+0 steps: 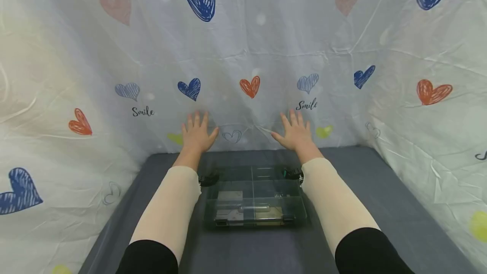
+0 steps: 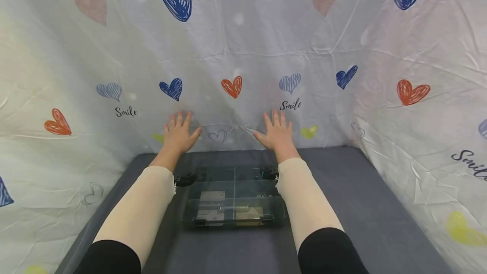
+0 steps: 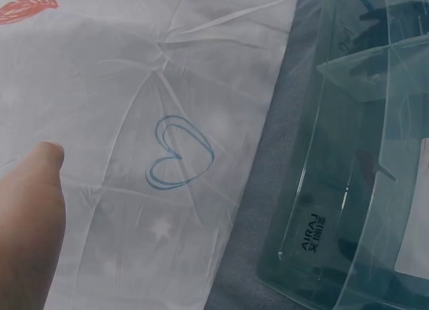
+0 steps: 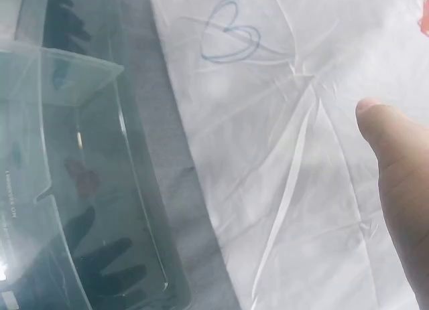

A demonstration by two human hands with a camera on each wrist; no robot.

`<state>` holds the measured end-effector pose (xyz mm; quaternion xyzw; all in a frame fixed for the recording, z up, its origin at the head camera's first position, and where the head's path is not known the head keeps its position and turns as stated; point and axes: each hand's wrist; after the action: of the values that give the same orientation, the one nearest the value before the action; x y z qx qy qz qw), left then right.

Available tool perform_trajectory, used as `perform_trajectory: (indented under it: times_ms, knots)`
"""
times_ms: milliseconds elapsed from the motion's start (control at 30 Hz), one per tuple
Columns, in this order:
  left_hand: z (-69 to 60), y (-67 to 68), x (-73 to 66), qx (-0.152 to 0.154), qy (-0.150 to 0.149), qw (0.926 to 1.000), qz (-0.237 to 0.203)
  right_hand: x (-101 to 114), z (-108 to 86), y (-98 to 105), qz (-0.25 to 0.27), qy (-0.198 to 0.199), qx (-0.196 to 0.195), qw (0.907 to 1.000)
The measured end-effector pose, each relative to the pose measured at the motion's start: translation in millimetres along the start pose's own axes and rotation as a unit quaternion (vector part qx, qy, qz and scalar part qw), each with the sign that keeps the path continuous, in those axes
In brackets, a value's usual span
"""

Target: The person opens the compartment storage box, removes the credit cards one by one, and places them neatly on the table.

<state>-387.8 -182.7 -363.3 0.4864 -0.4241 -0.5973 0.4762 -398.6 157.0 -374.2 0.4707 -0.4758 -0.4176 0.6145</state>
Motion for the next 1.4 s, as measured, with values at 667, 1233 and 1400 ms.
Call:
perform_trajectory:
  times_ms: [667,1233,1400]
  knots:
    - [-21.9,-12.7,15.8,-0.030,-0.135,0.9904,-0.006,4,-19.1,-27,-0.020,0.107,-0.033,0.9935]
    - [-68.6,-28.1,9.0,-0.090,-0.239,0.9659,-0.042,6,-61.2,-30,0.014,0.202,-0.033,0.9787]
    - [-85.6,-33.3,5.9,-0.086,-0.254,0.9624,-0.044,10,-76.9,-30,0.012,0.227,-0.038,0.9732]
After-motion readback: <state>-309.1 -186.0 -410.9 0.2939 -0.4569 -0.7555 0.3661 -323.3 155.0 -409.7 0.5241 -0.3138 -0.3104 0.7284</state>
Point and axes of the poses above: each hand's wrist, its own z-axis towards the middle knuckle, its own y-axis out of the back of the hand, x = y × z, and after that the axes turned 3 degrees about x, right-handed
